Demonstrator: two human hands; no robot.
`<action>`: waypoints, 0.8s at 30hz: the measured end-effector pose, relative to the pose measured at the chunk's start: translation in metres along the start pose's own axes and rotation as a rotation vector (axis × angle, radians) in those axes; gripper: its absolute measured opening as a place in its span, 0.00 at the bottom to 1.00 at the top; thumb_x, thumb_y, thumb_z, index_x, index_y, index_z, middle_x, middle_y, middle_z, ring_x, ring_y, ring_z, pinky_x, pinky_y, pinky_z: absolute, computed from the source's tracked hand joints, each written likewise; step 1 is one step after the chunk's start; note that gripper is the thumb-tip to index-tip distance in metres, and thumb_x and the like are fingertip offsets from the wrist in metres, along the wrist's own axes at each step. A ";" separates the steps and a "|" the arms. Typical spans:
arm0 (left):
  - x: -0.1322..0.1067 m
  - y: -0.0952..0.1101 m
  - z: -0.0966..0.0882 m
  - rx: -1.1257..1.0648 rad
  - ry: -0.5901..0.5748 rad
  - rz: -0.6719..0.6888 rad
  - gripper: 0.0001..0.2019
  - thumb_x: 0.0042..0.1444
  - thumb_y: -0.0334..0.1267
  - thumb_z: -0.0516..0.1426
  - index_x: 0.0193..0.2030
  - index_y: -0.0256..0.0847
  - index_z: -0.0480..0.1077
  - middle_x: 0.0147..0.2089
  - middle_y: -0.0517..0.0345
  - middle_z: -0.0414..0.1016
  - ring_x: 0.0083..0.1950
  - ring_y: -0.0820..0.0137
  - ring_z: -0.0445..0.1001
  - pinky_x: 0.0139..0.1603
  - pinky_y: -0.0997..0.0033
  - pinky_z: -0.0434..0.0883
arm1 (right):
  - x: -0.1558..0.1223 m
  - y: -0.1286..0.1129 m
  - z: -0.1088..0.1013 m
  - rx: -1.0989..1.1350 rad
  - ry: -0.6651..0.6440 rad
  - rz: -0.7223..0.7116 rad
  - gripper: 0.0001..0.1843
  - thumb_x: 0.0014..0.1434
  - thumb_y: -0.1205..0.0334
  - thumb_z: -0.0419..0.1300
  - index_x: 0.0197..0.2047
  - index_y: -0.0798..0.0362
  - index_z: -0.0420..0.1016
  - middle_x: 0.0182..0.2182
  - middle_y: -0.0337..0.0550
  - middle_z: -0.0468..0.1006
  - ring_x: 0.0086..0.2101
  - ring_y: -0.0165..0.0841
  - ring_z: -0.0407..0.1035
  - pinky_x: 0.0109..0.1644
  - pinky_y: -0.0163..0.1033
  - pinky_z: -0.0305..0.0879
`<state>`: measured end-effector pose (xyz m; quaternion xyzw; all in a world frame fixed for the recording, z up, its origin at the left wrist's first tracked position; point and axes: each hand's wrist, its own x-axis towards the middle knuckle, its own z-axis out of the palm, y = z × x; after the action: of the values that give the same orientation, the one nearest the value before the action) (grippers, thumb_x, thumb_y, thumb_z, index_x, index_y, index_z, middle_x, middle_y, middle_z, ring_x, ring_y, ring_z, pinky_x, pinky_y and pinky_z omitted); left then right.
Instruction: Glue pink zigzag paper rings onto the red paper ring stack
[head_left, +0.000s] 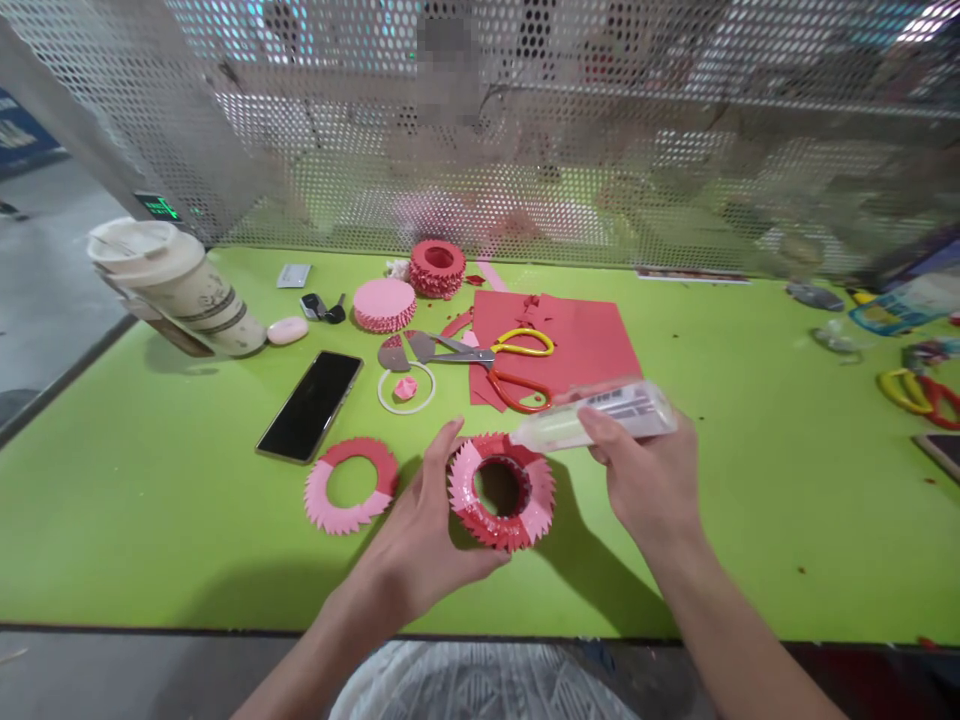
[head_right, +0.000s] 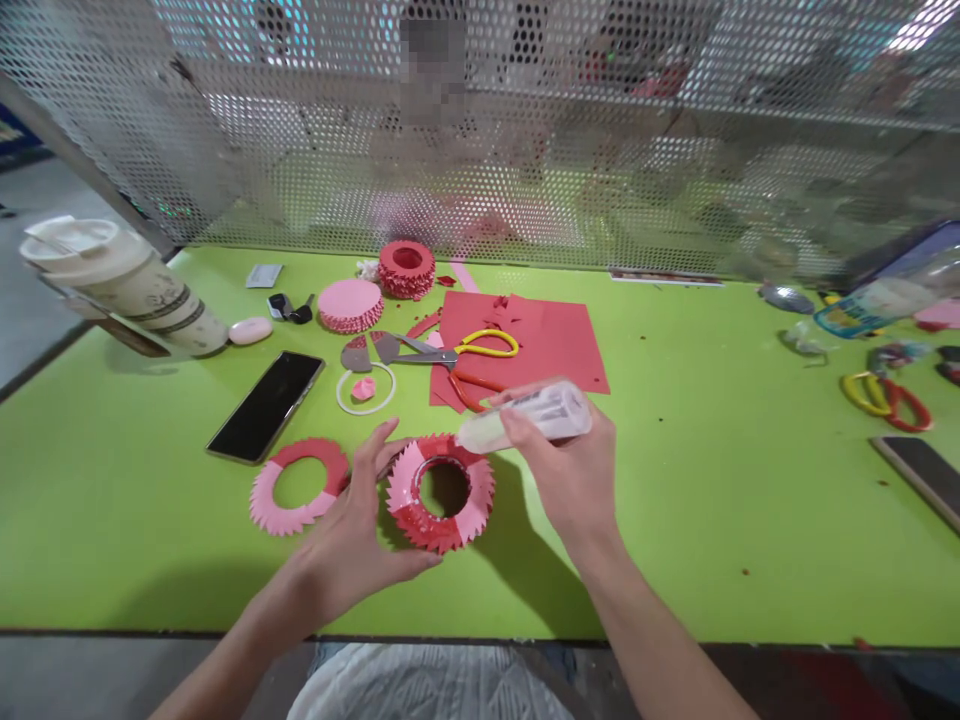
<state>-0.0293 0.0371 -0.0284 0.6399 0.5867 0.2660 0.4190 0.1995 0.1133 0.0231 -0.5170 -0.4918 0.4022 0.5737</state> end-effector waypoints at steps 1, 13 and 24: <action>-0.002 0.000 0.008 0.004 0.061 0.006 0.68 0.50 0.40 0.76 0.86 0.57 0.34 0.83 0.38 0.61 0.82 0.39 0.64 0.79 0.31 0.66 | -0.001 0.000 -0.004 0.025 0.025 0.011 0.06 0.59 0.62 0.78 0.39 0.47 0.87 0.37 0.40 0.89 0.27 0.29 0.71 0.27 0.33 0.68; 0.014 -0.001 -0.023 0.018 -0.130 0.080 0.66 0.55 0.40 0.74 0.87 0.56 0.32 0.87 0.39 0.54 0.84 0.42 0.62 0.80 0.37 0.66 | -0.006 -0.010 0.018 0.000 -0.113 -0.050 0.06 0.61 0.61 0.75 0.41 0.46 0.85 0.40 0.43 0.90 0.33 0.36 0.81 0.34 0.40 0.78; -0.002 0.002 0.005 -0.004 0.026 0.014 0.64 0.52 0.39 0.75 0.86 0.54 0.38 0.82 0.38 0.64 0.80 0.40 0.69 0.76 0.34 0.71 | -0.009 -0.009 -0.013 -0.179 -0.035 -0.128 0.05 0.63 0.60 0.75 0.42 0.44 0.85 0.39 0.44 0.91 0.39 0.42 0.86 0.37 0.43 0.83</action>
<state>-0.0241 0.0336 -0.0289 0.6395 0.5870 0.2785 0.4108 0.2106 0.1008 0.0309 -0.5265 -0.5677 0.3280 0.5412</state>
